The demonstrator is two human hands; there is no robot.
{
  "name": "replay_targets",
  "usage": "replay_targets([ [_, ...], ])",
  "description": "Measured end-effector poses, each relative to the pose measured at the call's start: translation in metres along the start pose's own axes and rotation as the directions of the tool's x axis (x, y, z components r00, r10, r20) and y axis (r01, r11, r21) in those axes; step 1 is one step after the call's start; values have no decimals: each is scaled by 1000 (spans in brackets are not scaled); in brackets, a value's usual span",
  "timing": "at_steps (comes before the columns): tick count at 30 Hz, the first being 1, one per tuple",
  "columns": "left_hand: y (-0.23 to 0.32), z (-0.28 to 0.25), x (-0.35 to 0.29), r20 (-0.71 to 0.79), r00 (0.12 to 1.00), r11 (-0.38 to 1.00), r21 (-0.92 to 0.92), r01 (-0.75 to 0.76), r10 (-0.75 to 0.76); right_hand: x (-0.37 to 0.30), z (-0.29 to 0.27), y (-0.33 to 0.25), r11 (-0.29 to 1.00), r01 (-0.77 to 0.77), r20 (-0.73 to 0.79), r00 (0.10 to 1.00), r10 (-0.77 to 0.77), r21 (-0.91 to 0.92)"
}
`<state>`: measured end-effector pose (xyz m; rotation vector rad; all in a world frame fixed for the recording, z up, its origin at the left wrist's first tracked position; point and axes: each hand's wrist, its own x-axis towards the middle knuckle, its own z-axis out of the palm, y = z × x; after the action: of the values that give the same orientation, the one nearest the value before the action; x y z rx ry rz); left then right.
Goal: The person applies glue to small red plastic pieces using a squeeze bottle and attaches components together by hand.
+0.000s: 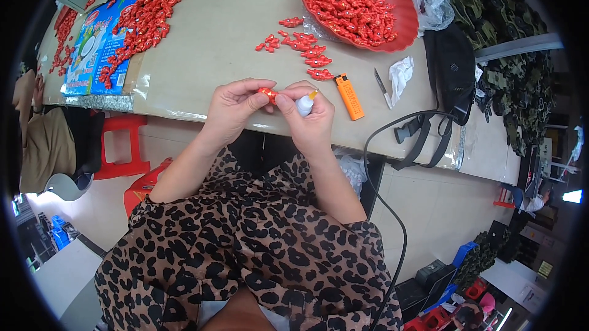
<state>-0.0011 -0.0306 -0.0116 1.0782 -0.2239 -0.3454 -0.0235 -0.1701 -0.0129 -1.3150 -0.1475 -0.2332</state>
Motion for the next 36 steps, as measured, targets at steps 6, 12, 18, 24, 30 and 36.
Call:
replay_targets([
  [6,0,1,0,2,1000,999,-36,18,-18,0,0,0,1000,3,-24,1000,-3,-6],
  [12,27,-6,41,-120,992,984,178,-29,50,-3,-3,8,992,-63,-133,988,77,107],
  [18,32,-31,129,-136,926,640,757,-131,351,2,4,-3,932,-41,-107,991,85,361],
  [24,16,-31,148,83,956,403,894,-196,280,0,-2,-3,971,-88,-100,989,113,224],
  [30,79,-84,148,39,939,311,938,-152,341,-2,0,-3,994,-76,-65,995,81,78],
  [36,144,-205,221,-248,785,73,965,252,568,4,3,-12,973,-145,-120,978,168,182],
])
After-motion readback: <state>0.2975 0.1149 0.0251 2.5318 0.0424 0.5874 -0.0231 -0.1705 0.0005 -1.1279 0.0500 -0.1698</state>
